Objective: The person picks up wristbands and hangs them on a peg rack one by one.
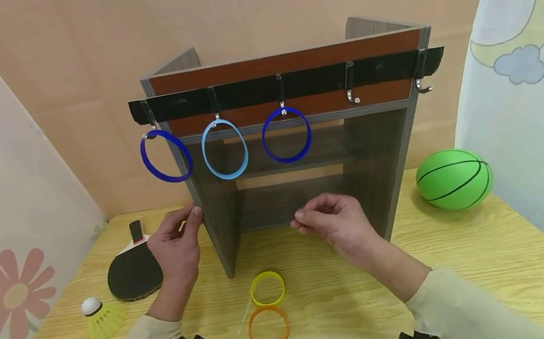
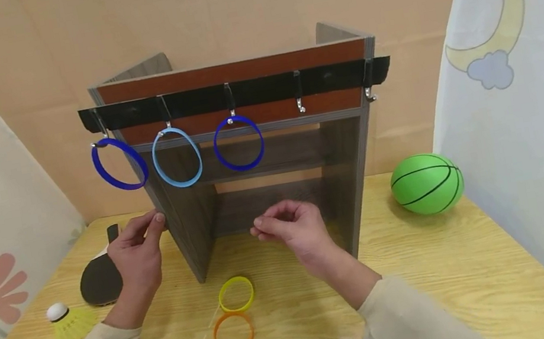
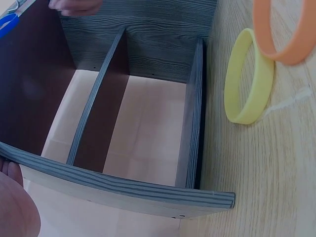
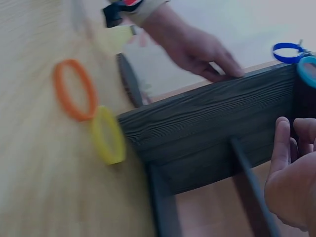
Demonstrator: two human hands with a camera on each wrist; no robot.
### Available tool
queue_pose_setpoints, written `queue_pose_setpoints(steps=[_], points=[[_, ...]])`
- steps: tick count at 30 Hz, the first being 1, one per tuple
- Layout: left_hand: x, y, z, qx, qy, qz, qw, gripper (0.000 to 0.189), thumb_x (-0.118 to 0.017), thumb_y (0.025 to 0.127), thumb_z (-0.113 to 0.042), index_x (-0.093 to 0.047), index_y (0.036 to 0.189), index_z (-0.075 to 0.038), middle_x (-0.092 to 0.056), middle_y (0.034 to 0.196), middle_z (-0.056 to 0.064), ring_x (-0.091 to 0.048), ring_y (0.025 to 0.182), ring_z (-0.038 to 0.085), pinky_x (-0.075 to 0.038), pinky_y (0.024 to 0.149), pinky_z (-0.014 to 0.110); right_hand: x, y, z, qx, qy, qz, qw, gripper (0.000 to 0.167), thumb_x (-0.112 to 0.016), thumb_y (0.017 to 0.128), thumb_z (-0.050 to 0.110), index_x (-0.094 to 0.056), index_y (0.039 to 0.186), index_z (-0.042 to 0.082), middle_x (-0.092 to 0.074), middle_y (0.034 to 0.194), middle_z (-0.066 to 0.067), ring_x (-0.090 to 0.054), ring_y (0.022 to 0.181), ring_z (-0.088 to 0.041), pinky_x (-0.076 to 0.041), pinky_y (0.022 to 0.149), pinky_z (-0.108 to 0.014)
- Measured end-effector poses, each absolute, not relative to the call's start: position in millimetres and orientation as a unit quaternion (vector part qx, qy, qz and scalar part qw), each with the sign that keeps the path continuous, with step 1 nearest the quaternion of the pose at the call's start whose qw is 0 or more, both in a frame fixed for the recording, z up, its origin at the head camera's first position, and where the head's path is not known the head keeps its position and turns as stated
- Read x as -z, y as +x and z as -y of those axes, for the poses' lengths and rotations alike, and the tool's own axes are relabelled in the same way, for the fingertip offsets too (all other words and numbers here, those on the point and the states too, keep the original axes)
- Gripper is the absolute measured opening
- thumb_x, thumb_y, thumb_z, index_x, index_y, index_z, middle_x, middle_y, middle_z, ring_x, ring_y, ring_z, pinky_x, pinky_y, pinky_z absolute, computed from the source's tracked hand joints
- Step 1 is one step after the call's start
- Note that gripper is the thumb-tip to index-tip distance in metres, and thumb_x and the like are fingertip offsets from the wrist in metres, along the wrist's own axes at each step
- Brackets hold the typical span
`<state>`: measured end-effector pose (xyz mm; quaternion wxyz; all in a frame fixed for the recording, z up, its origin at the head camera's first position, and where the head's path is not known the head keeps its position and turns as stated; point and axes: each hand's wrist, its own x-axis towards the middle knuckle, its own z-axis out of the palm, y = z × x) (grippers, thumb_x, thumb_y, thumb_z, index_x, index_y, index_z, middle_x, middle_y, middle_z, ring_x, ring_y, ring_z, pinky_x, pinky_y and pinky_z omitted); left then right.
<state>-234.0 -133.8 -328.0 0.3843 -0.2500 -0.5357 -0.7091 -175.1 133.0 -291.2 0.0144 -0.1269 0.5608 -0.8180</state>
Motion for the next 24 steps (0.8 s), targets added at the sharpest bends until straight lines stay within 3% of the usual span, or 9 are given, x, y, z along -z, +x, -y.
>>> queue_pose_setpoints(steps=[9,24], points=[[328.9,-234.6,133.6,0.710,-0.251,0.534,0.384,0.015,-0.066,0.085,0.009,-0.064,0.094,0.020,-0.066,0.082,0.013,-0.065,0.076,0.015,-0.055,0.074,0.025,340.6,-163.1,-129.2,0.757,-0.103,-0.640,0.083,0.010,-0.069,0.082,-0.005,-0.061,0.081,0.002,-0.065,0.083,-0.013,-0.067,0.076,-0.024,-0.057,0.072,-0.035],[328.2,-234.7,133.0,0.704,-0.252,0.537,0.390,0.015,-0.066,0.085,0.008,-0.065,0.095,0.019,-0.066,0.082,0.012,-0.064,0.077,0.016,-0.055,0.074,0.024,382.0,-143.1,-120.7,0.681,-0.095,-0.709,0.156,0.010,-0.069,0.080,0.000,-0.062,0.084,-0.006,-0.064,0.079,-0.011,-0.064,0.071,-0.022,-0.057,0.065,-0.034]])
